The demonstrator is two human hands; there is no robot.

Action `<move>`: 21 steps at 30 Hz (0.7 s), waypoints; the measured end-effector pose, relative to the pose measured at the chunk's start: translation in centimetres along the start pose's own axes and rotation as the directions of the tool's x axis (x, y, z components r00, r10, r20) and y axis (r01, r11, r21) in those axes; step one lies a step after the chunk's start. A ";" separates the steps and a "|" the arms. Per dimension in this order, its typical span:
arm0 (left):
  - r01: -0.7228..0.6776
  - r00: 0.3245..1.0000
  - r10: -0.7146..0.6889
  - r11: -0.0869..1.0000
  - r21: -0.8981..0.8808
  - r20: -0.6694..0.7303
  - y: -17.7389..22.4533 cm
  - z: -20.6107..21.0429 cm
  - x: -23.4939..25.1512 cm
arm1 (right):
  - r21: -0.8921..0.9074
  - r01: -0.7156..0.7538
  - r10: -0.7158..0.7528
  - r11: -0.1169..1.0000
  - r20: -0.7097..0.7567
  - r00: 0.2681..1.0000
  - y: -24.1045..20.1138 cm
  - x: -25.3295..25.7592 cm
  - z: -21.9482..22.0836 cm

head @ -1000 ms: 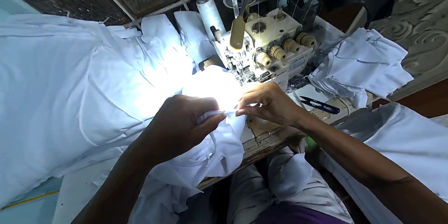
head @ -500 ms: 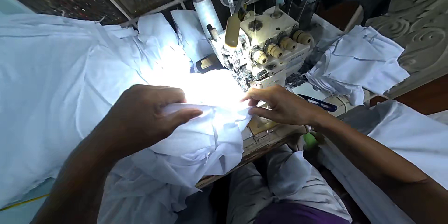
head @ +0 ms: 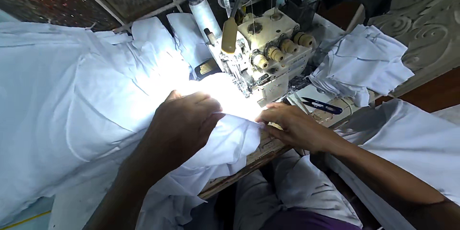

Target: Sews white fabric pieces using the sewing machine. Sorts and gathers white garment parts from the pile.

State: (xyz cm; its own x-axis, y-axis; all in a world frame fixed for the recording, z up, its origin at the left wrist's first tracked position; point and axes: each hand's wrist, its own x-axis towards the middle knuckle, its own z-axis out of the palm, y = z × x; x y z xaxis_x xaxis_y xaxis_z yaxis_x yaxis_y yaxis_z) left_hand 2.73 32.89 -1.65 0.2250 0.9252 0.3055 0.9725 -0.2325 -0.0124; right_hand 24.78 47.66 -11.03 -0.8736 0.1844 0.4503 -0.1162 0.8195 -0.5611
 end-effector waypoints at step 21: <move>0.129 0.973 -0.167 0.966 -0.223 -0.161 2.5 3.7 -0.3 | 0.041 0.153 -0.148 0.987 -0.110 0.983 2.2 1.0 1.3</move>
State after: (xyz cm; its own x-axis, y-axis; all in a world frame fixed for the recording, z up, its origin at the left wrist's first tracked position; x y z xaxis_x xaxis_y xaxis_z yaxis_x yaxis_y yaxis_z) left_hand 5.32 33.18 -5.28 0.0464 0.8905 0.4526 0.9555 -0.1718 0.2399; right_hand 23.03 49.01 -12.70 -0.7896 0.1196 0.6019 -0.2678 0.8153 -0.5133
